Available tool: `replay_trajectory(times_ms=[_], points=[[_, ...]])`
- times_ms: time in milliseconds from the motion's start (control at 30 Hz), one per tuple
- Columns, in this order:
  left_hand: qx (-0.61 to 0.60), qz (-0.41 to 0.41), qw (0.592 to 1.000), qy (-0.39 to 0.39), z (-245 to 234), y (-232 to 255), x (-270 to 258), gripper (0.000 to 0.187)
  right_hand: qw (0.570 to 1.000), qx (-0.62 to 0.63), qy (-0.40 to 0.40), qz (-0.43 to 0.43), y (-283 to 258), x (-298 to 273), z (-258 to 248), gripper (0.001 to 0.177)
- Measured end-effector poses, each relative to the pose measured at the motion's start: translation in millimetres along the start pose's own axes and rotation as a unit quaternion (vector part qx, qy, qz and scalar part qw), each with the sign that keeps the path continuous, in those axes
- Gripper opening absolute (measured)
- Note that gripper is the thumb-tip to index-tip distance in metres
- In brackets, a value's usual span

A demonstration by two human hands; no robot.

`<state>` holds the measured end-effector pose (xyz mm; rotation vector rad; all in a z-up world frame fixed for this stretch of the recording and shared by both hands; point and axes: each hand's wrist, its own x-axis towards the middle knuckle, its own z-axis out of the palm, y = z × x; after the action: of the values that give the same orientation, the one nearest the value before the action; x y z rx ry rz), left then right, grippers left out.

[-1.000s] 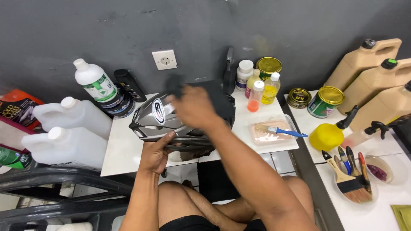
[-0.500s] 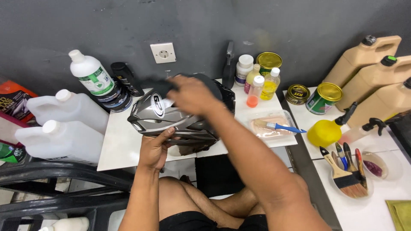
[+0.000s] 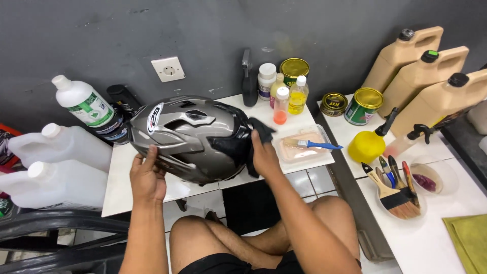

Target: The person wipes a motorcycle helmet with a black cloth, rotating it to clean the exterior and interior surfaces. The helmet is handled one at a time, and the person continues wiping different areas until the end of the clip.

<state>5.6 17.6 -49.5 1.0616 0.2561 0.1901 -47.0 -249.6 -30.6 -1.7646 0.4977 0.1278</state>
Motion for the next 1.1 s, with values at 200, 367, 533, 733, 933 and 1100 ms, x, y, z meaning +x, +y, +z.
replay_trajectory(times_ms=[200,367,533,733,933,1100], points=[[0.093,0.041,0.993,0.051,19.1,15.0,25.7,0.035,0.995,0.096,-0.002,0.025,16.1,-77.6,8.1,0.087],[0.239,-0.08,0.968,0.018,64.0,56.2,24.4,0.051,0.963,0.254,0.086,-0.026,91.6,-57.7,31.0,0.05],[0.33,-0.053,0.942,0.037,69.3,46.2,33.8,0.096,0.959,0.005,0.023,-0.283,32.6,-48.1,39.1,0.057],[0.352,-0.01,0.936,0.024,59.7,36.9,40.9,0.096,0.905,-0.128,0.055,-0.402,-8.3,-19.7,57.3,0.054],[0.346,-0.002,0.938,0.013,54.9,35.8,45.9,0.092,0.818,-0.151,0.125,-0.541,48.9,21.4,45.2,0.029],[0.336,0.002,0.942,-0.003,61.8,36.8,47.7,0.087,0.789,-0.158,0.161,-0.572,43.2,19.3,63.3,0.049]])
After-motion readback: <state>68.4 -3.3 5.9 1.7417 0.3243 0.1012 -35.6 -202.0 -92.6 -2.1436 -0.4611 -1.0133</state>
